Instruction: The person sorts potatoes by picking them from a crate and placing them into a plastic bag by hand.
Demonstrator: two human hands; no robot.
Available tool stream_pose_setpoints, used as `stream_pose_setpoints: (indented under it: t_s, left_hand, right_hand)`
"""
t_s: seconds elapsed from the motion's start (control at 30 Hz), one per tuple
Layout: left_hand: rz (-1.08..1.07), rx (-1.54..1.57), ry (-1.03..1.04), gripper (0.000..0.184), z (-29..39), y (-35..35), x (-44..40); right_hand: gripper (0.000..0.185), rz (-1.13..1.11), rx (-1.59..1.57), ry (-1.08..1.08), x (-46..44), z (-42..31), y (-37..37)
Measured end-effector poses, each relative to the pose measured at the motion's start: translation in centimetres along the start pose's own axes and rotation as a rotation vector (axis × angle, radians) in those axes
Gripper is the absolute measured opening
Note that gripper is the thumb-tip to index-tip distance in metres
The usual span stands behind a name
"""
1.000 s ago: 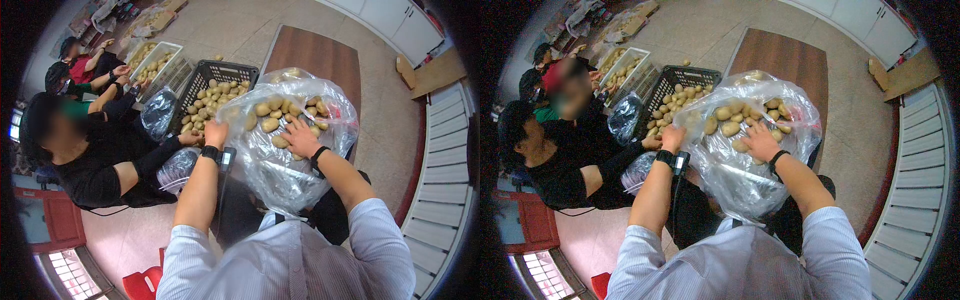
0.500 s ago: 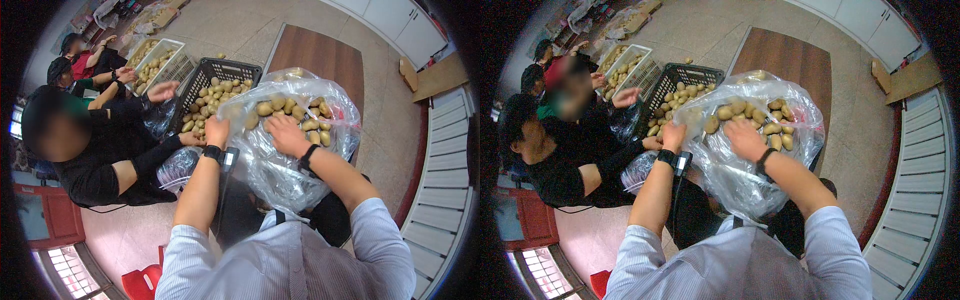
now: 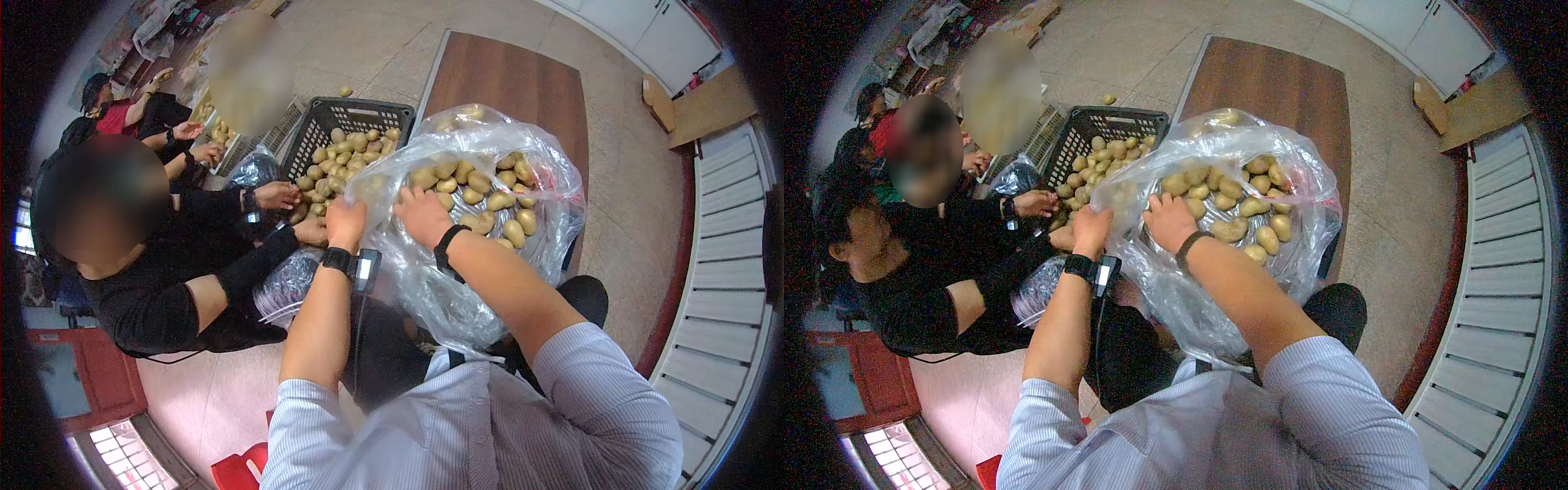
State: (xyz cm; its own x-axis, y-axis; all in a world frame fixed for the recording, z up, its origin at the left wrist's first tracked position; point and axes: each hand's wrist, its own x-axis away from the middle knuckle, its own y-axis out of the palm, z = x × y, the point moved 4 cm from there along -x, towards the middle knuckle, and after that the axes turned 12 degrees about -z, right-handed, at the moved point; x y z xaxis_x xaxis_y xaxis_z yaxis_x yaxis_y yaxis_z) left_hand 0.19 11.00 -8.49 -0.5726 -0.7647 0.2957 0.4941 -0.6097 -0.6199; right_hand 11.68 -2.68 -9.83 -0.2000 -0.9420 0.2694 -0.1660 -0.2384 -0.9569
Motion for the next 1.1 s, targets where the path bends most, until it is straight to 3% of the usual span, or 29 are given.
stream_pose_setpoints:
  t_s: [0.07, 0.13, 0.27, 0.37, 0.5, 0.53, 0.57, 0.63, 0.8, 0.87, 0.9, 0.93, 1.0, 1.07, 1.1]
  left_hand:
    - [0.022, -0.092, -0.009, 0.034, -0.3, -0.2, -0.2]
    - [-0.108, 0.012, -0.028, 0.035, -1.4, 0.4, -0.7]
    - [-0.192, -0.017, -0.009, 0.034, 1.1, 0.7, 1.4]
    - [-0.305, -0.143, 0.014, 0.045, 1.0, 1.7, 1.2]
    - [-0.215, -0.025, 0.13, 0.064, 1.5, 1.5, 1.5]
    - [-0.186, 0.033, 0.185, 0.071, 2.8, 1.2, 2.2]
    - [-0.163, 0.04, 0.175, 0.071, 3.1, 1.3, 2.5]
    - [0.173, -0.135, 0.283, 0.068, 3.8, 0.3, 3.1]
    - [0.306, 0.087, 0.285, 0.045, 5.7, -1.2, 6.3]
    - [0.341, 0.111, 0.305, 0.041, 6.3, -1.4, 7.2]
    - [0.182, 0.239, 0.329, 0.039, 6.6, -0.5, 7.3]
    - [0.015, 0.367, 0.356, 0.038, 7.1, 0.6, 7.5]
    - [-0.08, 0.37, 0.352, 0.038, 7.7, 2.2, 8.1]
    - [-0.283, 0.474, 0.281, 0.043, 7.9, 4.1, 8.9]
    - [-0.285, 0.474, 0.281, 0.043, 8.8, 3.4, 9.7]
  right_hand:
    - [0.024, -0.056, -0.046, 0.011, 0.3, -0.2, 1.0]
    - [0.023, 0.085, 0.17, -0.094, 1.9, -0.4, 1.7]
    - [0.019, 0.276, 0.074, -0.209, 5.7, 0.6, 2.6]
    - [0.016, 0.275, 0.088, -0.228, 8.5, 1.6, 3.2]
    - [0.014, 0.294, 0.071, -0.215, 10.8, 1.9, 2.7]
    - [0.017, 0.179, -0.001, -0.171, 10.8, 2.2, 3.4]
    - [0.017, 0.18, 0.007, -0.195, 11.4, 2.2, 3.6]
    - [0.02, 0.205, -0.071, -0.118, 11.9, 2.8, 4.0]
    - [0.023, 0.275, -0.315, -0.126, 13.7, 2.4, 1.5]
    - [0.032, 0.396, -0.621, -0.039, 14.5, 2.5, -1.2]
    - [0.032, 0.402, -0.615, -0.045, 14.3, 2.4, -1.5]
    - [0.036, 0.359, -0.921, 0.061, 13.9, 3.1, -1.3]
    - [0.043, 0.281, -1.665, 0.2, 13.2, 3.1, -0.8]
    - [0.041, 0.314, -1.738, 0.153, 13.1, 2.0, -2.9]
    - [0.039, 0.336, -1.81, 0.101, 13.1, 1.4, -4.0]
